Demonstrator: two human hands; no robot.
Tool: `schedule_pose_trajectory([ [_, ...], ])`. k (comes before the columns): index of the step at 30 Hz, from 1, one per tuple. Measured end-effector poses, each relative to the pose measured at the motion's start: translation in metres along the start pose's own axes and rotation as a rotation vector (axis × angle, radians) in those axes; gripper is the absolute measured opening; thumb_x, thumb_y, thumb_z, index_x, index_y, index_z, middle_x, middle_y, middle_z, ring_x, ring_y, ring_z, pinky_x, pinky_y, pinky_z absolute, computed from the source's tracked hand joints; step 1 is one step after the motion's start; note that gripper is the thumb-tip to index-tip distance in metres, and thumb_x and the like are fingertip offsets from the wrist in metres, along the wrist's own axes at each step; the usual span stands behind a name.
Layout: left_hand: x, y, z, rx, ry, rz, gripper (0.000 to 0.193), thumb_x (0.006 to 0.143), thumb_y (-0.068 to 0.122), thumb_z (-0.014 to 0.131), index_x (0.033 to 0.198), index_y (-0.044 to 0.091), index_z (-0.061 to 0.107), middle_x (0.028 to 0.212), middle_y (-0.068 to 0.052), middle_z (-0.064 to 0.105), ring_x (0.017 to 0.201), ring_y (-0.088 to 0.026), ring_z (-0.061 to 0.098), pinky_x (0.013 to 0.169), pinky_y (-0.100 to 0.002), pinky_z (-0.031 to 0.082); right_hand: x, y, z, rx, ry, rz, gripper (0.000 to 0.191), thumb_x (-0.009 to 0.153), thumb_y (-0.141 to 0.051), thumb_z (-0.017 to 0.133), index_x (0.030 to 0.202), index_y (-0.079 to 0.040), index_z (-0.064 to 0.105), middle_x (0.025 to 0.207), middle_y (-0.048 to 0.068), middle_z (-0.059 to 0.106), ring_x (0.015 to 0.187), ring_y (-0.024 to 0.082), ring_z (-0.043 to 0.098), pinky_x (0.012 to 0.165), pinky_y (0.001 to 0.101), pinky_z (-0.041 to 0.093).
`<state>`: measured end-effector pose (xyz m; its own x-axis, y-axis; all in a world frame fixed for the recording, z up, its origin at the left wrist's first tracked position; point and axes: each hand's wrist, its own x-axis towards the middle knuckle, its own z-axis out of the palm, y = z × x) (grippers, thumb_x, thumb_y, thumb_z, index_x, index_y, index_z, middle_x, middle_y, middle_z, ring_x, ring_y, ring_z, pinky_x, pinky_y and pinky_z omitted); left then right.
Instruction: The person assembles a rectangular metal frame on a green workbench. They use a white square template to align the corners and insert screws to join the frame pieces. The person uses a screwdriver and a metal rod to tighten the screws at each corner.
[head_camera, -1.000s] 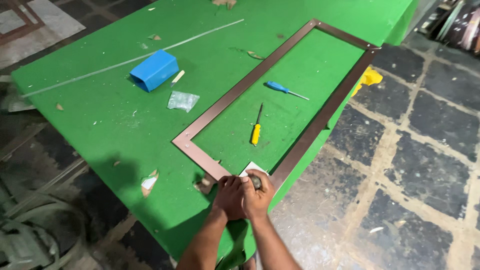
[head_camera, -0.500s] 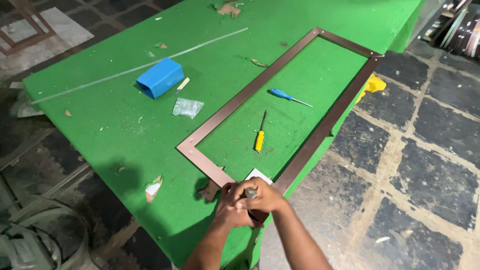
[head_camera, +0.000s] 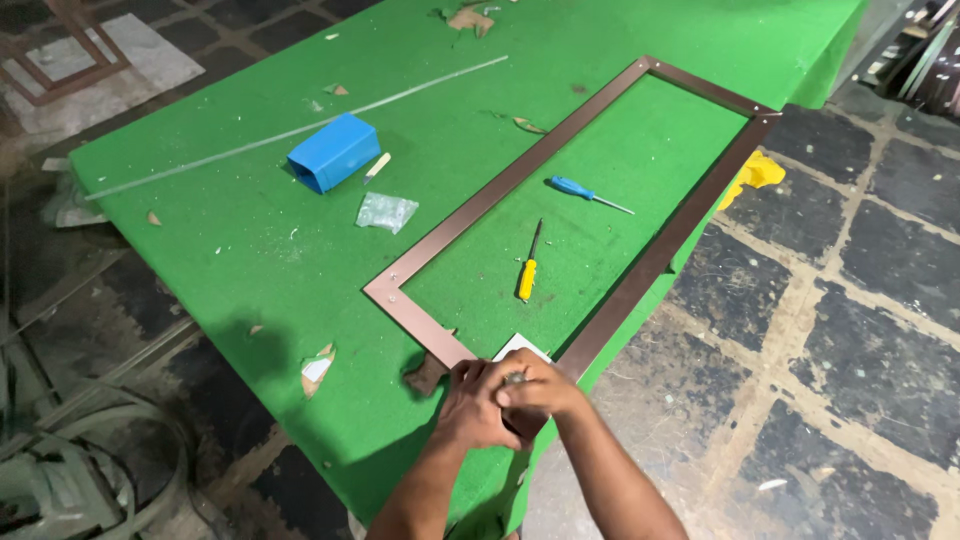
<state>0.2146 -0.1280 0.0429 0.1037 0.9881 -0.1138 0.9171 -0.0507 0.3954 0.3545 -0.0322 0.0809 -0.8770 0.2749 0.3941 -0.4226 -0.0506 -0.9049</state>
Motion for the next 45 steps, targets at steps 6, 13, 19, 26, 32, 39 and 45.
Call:
schedule_pose_trajectory([
  [6,0.002,-0.011,0.017,0.182,0.152,0.094,0.120,0.048,0.069,0.088,0.143,0.007,0.047,0.139,-0.019,0.052,0.136,-0.038,0.040,0.110,-0.055,0.021,0.000,0.046,0.056,-0.312,1.037,-0.013,0.023,0.093,-0.017,0.074,0.082,0.003,0.068,0.069,0.001,0.063,0.062,0.008,0.053,0.057,0.0261,0.043],
  [13,0.001,-0.008,0.015,0.072,0.071,0.034,0.105,0.053,0.066,0.083,0.141,0.018,0.051,0.140,-0.010,0.055,0.137,-0.030,0.042,0.113,-0.056,0.023,0.008,0.008,0.037,-0.713,0.553,-0.385,0.014,0.099,-0.013,0.067,0.093,0.000,0.067,0.088,0.006,0.065,0.082,0.012,0.062,0.074,0.0269,0.051],
  [19,-0.007,0.002,-0.001,0.027,0.097,0.017,0.120,0.047,0.068,0.089,0.142,0.008,0.046,0.137,-0.015,0.051,0.135,-0.032,0.041,0.116,-0.053,0.022,0.003,0.002,0.017,-0.006,0.290,0.100,0.020,0.091,-0.012,0.075,0.078,-0.002,0.064,0.068,0.006,0.061,0.058,0.011,0.054,0.053,0.0287,0.042],
  [26,-0.003,0.001,-0.004,0.145,0.092,0.044,0.104,0.046,0.062,0.094,0.128,0.009,0.057,0.137,-0.013,0.051,0.136,-0.034,0.040,0.112,-0.055,0.023,0.005,0.025,0.064,-0.369,1.223,-0.206,0.019,0.095,-0.020,0.067,0.089,-0.002,0.065,0.069,0.007,0.062,0.059,0.012,0.055,0.053,0.0286,0.045],
  [32,-0.005,-0.003,0.007,-0.191,0.235,0.173,0.111,0.042,0.058,0.090,0.139,0.014,0.059,0.139,-0.013,0.055,0.130,-0.036,0.049,0.111,-0.048,0.033,0.007,-0.026,0.010,-0.280,0.062,-0.280,0.021,0.102,-0.014,0.064,0.107,0.006,0.065,0.099,0.022,0.069,0.098,0.029,0.064,0.089,0.0388,0.050],
  [39,0.005,-0.012,0.028,0.213,0.264,0.112,0.076,0.074,0.050,0.076,0.133,0.008,0.054,0.132,-0.015,0.057,0.130,-0.034,0.049,0.112,-0.055,0.026,0.001,0.030,0.075,-0.432,1.151,-0.054,0.014,0.091,-0.012,0.073,0.089,0.001,0.069,0.075,0.010,0.066,0.067,0.014,0.058,0.061,0.0292,0.048],
  [45,0.002,-0.003,0.011,0.081,0.146,0.069,0.093,0.061,0.059,0.081,0.137,0.013,0.054,0.137,-0.014,0.055,0.132,-0.033,0.044,0.108,-0.056,0.024,0.010,0.001,0.049,-0.779,0.811,-0.386,0.007,0.088,-0.004,0.068,0.085,-0.001,0.063,0.084,0.010,0.066,0.086,0.021,0.060,0.076,0.0345,0.049],
])
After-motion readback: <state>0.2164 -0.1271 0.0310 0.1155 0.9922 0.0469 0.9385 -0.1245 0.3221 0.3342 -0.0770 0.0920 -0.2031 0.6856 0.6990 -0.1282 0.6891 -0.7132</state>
